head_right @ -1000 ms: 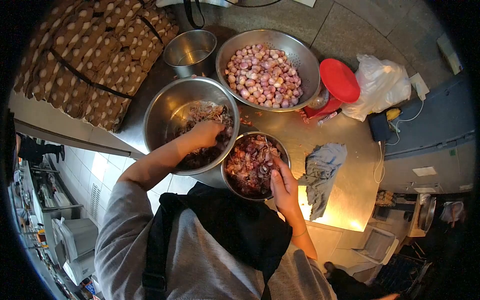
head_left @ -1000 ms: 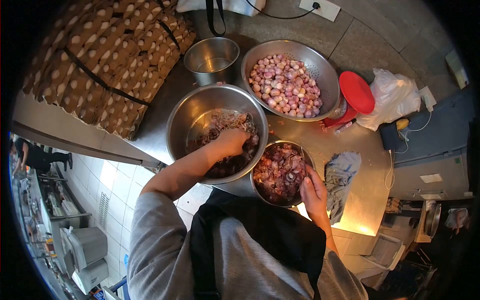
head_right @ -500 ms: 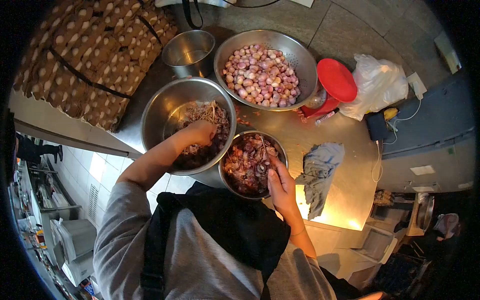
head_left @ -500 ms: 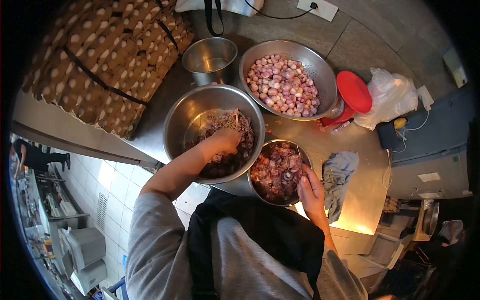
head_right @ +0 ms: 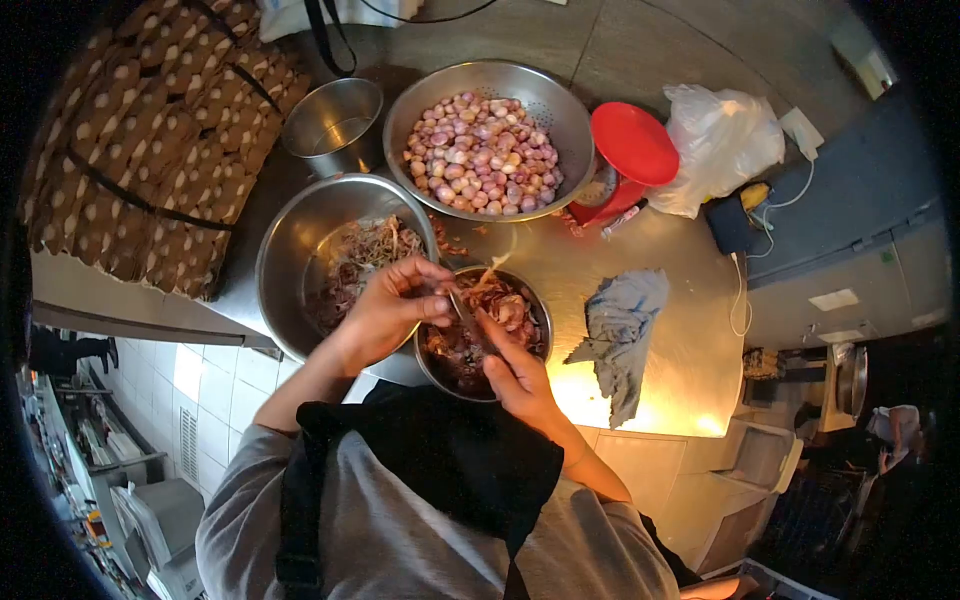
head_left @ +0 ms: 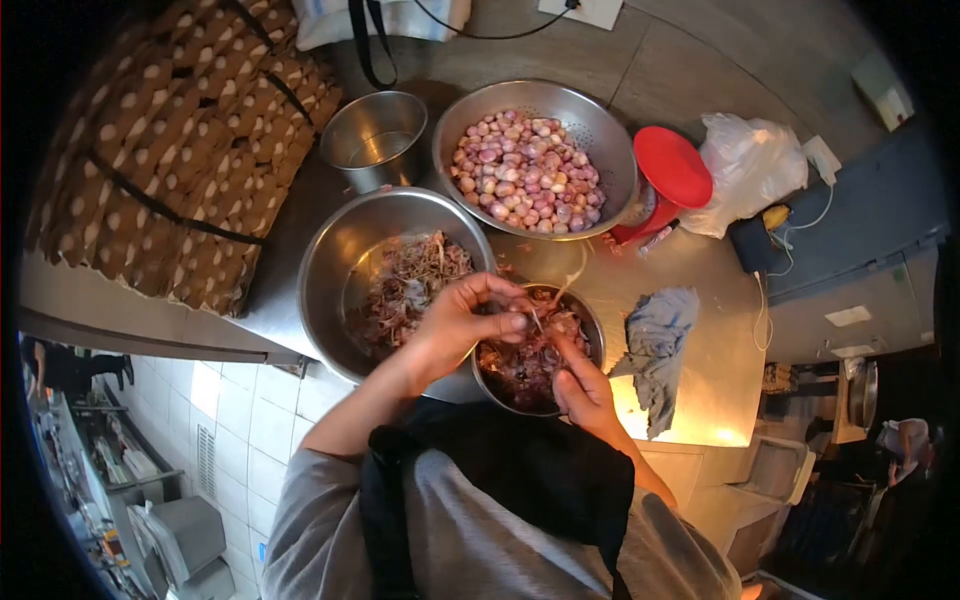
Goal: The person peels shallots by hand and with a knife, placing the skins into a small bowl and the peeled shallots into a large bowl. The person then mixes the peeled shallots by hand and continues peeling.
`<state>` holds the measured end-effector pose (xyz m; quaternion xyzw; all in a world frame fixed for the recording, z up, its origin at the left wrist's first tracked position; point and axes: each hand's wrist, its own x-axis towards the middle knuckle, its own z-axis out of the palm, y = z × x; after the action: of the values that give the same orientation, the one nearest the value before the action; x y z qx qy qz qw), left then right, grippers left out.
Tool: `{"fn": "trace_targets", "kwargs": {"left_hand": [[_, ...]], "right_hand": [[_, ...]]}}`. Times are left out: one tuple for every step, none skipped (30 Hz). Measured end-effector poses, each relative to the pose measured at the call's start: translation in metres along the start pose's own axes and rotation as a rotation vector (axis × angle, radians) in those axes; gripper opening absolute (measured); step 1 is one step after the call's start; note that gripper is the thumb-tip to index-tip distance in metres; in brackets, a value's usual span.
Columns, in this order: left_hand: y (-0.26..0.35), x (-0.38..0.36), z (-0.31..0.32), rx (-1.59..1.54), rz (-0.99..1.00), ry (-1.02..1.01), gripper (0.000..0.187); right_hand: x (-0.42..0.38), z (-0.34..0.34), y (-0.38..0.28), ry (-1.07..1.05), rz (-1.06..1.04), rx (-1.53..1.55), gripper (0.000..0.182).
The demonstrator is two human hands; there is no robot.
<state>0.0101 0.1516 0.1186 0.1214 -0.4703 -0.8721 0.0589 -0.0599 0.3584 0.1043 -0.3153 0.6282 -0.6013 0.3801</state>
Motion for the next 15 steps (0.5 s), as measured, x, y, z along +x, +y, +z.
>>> {"fn": "trace_targets", "kwargs": {"left_hand": [[-0.007, -0.002, 0.007, -0.064, 0.028, 0.021, 0.023], [-0.012, -0.002, 0.012, -0.108, 0.04, 0.047, 0.023], [-0.016, -0.002, 0.017, -0.153, 0.053, 0.076, 0.024], [-0.02, -0.002, 0.021, -0.199, 0.067, 0.107, 0.024], [-0.019, -0.004, 0.025, -0.233, 0.075, 0.133, 0.023], [-0.021, -0.004, 0.025, -0.228, 0.085, 0.145, 0.022], [-0.021, -0.004, 0.025, -0.223, 0.096, 0.157, 0.021], [-0.023, -0.004, 0.025, -0.217, 0.107, 0.169, 0.021], [-0.025, -0.005, 0.025, -0.208, 0.129, 0.152, 0.021], [-0.028, -0.006, 0.026, -0.198, 0.15, 0.135, 0.02], [-0.03, -0.007, 0.029, -0.189, 0.17, 0.117, 0.02], [-0.034, -0.01, 0.033, -0.153, 0.181, 0.123, 0.021], [-0.037, -0.011, 0.039, -0.116, 0.194, 0.128, 0.021], [-0.038, -0.012, 0.042, -0.08, 0.207, 0.132, 0.022], [-0.038, -0.012, 0.041, -0.083, 0.196, 0.132, 0.021]], "right_hand": [[0.002, 0.001, 0.005, 0.03, -0.041, -0.087, 0.042], [0.002, 0.003, 0.004, 0.045, -0.034, -0.063, 0.042], [0.001, 0.004, 0.002, 0.059, -0.028, -0.038, 0.041], [0.0, 0.006, 0.0, 0.074, -0.022, -0.014, 0.041], [-0.002, 0.004, -0.001, 0.074, -0.018, -0.043, 0.041], [-0.003, 0.003, 0.0, 0.069, -0.019, -0.052, 0.041], [-0.005, 0.002, 0.0, 0.064, -0.02, -0.062, 0.041], [-0.006, 0.001, 0.001, 0.055, -0.026, -0.052, 0.041], [-0.006, 0.001, 0.001, 0.057, -0.038, -0.048, 0.042], [-0.007, 0.001, 0.002, 0.059, -0.049, -0.045, 0.042], [-0.007, 0.002, 0.001, 0.073, -0.066, -0.046, 0.042], [-0.006, 0.002, 0.002, 0.088, -0.081, -0.054, 0.043], [-0.006, 0.003, 0.002, 0.103, -0.095, -0.061, 0.043], [-0.004, 0.002, 0.005, 0.118, -0.108, -0.075, 0.043], [-0.002, 0.002, 0.009, 0.129, -0.124, -0.03, 0.043]]}}
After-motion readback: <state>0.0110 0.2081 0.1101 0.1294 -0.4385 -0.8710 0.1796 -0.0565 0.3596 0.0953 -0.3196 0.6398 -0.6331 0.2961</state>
